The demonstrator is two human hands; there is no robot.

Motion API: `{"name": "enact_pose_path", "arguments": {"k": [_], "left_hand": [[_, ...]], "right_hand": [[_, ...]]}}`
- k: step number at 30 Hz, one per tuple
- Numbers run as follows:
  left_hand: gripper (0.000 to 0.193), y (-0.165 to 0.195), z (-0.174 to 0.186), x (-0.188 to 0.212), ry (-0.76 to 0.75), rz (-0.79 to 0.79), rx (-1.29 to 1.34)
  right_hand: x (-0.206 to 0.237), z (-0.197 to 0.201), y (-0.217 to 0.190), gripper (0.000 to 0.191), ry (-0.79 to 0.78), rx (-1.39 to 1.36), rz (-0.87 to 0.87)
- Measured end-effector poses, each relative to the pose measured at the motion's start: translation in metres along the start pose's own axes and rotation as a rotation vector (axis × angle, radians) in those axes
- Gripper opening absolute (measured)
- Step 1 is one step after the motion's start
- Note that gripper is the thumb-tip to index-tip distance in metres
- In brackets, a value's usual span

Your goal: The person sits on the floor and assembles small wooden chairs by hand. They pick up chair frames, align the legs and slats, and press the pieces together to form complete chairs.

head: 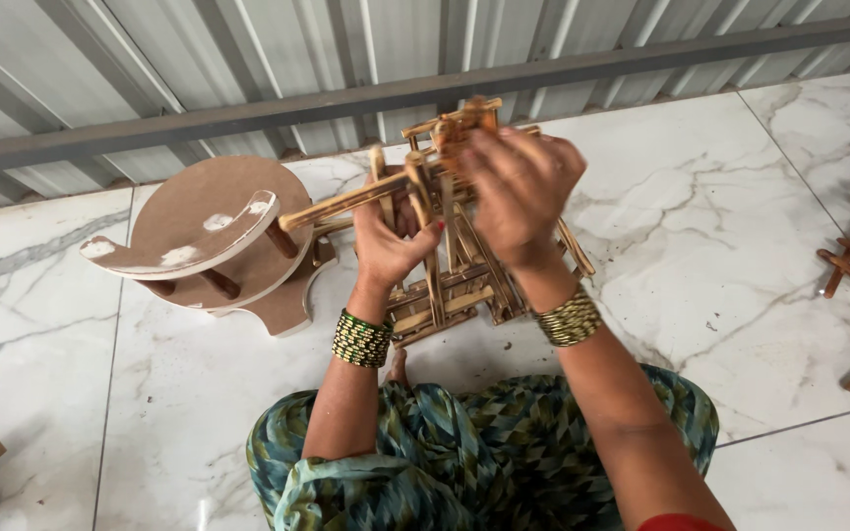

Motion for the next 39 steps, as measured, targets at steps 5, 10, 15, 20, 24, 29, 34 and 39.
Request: {"name": "enact_pose_path", "arguments": {"k": [5,10,15,20,24,29,34,39], "left_hand": [[0.055,-0.007,0.003,-0.007,0.026,0.027,-0.456],[0.059,-0.013,0.002,-0.003,0.048,0.027,-0.309],[0.064,-0.018,0.003,-0.001,0.074,0.047,-0.31],[0.056,-0.022,0.002,0.0,0.067,0.062,-0.323],[0.058,-0.021,0.001,-0.001,0.074,0.113,-0.44],[0.061,-0.009,-0.008,-0.004,0.045,0.03,-0.34],[0.053,-0.018,-0.001,-0.001,0.074,0.099,-0.484],[0.047,-0.026,0.001,-0.001,0.072,0.093,-0.432]], "right_hand": [[0.004,0.002,0.014,0.023,-0.108,-0.008,-0.205],[0.008,-0.006,-0.004,0.02,-0.222,-0.1,-0.164],[0.005,0.025,0.069,0.021,-0.209,0.054,-0.361],[0.017,0.027,0.106,0.017,-0.168,-0.901,-0.849],[0.009,-0.002,0.059,0.032,-0.284,-0.989,-0.811],[-0.013,0.003,0.008,0.016,-0.194,-0.205,-0.221],[-0.013,0.028,0.059,0.015,-0.239,0.133,-0.306],[-0.009,0.035,0.071,0.012,-0.144,-0.075,-0.277]]}}
Point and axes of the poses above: each hand's wrist, its own x-axis away from the middle knuckle, its own z-axis out of the back of the hand, y = z × x, the point moved 8 cm from there along -x, towards the middle knuckle, and after that the axes turned 4 degrees about x, right-handed, at the moved point
